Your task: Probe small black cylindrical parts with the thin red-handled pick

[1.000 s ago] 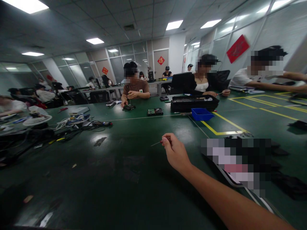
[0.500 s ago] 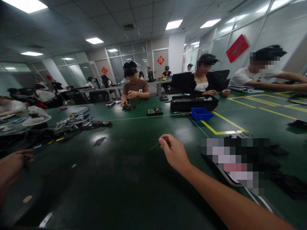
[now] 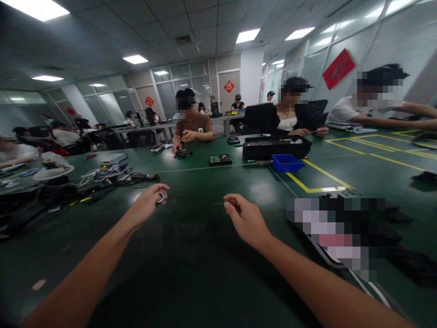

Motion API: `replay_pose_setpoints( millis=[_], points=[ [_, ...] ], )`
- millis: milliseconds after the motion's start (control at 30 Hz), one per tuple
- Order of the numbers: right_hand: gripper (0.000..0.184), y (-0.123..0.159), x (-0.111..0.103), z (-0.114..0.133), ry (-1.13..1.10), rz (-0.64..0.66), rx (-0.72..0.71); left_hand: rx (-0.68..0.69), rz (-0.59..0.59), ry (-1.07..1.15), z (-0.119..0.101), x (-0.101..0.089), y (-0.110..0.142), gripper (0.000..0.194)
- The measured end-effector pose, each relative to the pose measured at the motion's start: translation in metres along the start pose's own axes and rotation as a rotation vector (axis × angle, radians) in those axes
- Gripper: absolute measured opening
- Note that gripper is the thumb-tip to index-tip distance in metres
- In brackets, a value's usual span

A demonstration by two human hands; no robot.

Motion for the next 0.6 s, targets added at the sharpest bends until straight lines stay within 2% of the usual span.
replay_pose_setpoints(
  millis=[133, 233, 300, 400, 467, 600],
  points=[
    [0.026, 0.001, 0.001, 0.009, 0.031, 0.043, -0.028, 0.042, 0.215, -0.027, -0.022, 0.077, 0.019, 0.033],
    [0.025, 0.001, -0.003, 0.012, 0.005, -0.001, -0.04, 0.112, 0.28, -0.142, -0.024, 0.111, 0.033, 0.046],
    [0.026, 0.001, -0.006, 0.009, -0.085, -0.051, -0.01, 0.164, 0.253, -0.188, -0.02, 0.12, 0.037, 0.053],
    [0.027, 0.002, -0.008, 0.002, -0.254, -0.1, 0.045, 0.214, 0.236, -0.187, -0.01, 0.124, 0.039, 0.037],
    [0.027, 0.002, -0.006, 0.0, -0.303, -0.093, 0.058, 0.267, 0.247, -0.167, -0.006, 0.124, 0.039, 0.03],
    [0.026, 0.003, -0.001, 0.002, -0.295, -0.053, 0.054, 0.38, 0.276, -0.11, -0.008, 0.122, 0.041, 0.03]
  ],
)
Point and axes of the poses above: each hand's wrist, its own y-axis away from the middle knuckle, its own x-axis out of the palm, z = x × y, the point moved 8 cm from there along -y, towards the middle knuckle, and after that the axes turned 8 degrees about -z, right-handed, at the moved point
